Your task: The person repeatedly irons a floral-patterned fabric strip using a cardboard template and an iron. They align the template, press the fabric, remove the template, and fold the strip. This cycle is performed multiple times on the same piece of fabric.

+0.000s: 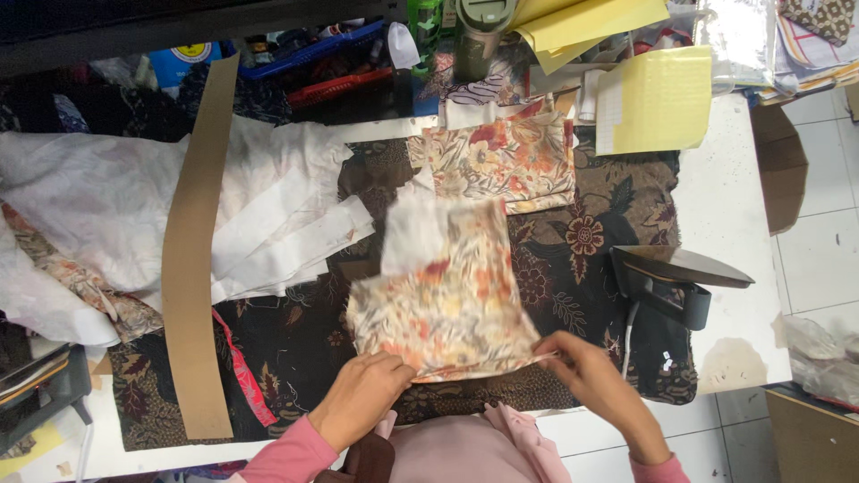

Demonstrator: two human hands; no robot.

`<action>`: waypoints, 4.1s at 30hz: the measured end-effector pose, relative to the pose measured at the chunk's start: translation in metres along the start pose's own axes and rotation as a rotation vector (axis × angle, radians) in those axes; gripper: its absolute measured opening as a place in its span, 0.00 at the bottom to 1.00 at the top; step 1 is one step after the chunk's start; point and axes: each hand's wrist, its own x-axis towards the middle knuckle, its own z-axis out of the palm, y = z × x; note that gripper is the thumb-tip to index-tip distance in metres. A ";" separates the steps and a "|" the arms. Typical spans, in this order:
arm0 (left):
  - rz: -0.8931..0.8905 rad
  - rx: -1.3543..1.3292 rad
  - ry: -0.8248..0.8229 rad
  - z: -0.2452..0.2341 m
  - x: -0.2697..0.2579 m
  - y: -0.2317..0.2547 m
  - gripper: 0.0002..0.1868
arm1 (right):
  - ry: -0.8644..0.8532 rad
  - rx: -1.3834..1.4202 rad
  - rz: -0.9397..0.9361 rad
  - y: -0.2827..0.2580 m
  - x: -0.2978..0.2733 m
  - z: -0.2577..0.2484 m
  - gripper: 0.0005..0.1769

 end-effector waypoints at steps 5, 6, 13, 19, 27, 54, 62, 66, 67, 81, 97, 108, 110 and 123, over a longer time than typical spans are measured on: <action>-0.204 -0.109 -0.091 0.022 0.015 -0.044 0.06 | 0.033 0.009 -0.149 0.036 0.048 0.010 0.10; -0.201 -0.104 -0.048 0.020 0.023 -0.055 0.05 | 0.009 0.120 -0.119 0.039 0.065 0.009 0.11; -0.388 -0.004 -0.044 0.017 0.116 -0.133 0.08 | 0.190 0.232 -0.139 0.030 0.175 -0.007 0.17; -0.437 0.085 0.113 0.055 0.150 -0.158 0.31 | 0.574 -0.077 -0.170 0.025 0.201 0.028 0.43; -0.413 -0.127 -0.090 0.035 0.137 -0.142 0.19 | 0.356 0.165 -0.059 0.009 0.180 0.049 0.29; 0.105 0.558 0.307 0.079 0.282 -0.138 0.13 | 0.719 -0.578 -0.659 -0.005 0.253 -0.059 0.23; 0.038 0.572 0.202 0.084 0.309 -0.152 0.11 | 0.771 -0.602 -0.715 0.002 0.259 -0.065 0.19; 0.108 0.571 0.262 0.096 0.299 -0.141 0.09 | 0.767 -0.591 -0.656 0.019 0.251 -0.069 0.17; 0.081 0.573 0.273 0.098 0.293 -0.136 0.12 | 0.756 -0.620 -0.648 0.021 0.248 -0.064 0.17; -0.595 0.127 0.912 0.048 0.004 -0.183 0.16 | 0.489 -0.359 -0.720 -0.069 0.183 0.070 0.19; -0.610 -1.681 1.444 0.058 -0.081 -0.283 0.33 | -0.042 1.120 0.309 -0.238 0.403 0.283 0.23; -0.204 -2.378 1.378 -0.009 -0.072 -0.345 0.18 | -0.260 1.375 -0.232 -0.367 0.192 0.214 0.12; -0.177 -2.274 1.533 -0.020 -0.077 -0.351 0.20 | -0.299 1.268 -0.409 -0.378 0.163 0.186 0.11; 0.034 -2.393 1.484 -0.028 -0.106 -0.296 0.09 | -0.005 1.499 -0.632 -0.298 0.099 0.020 0.13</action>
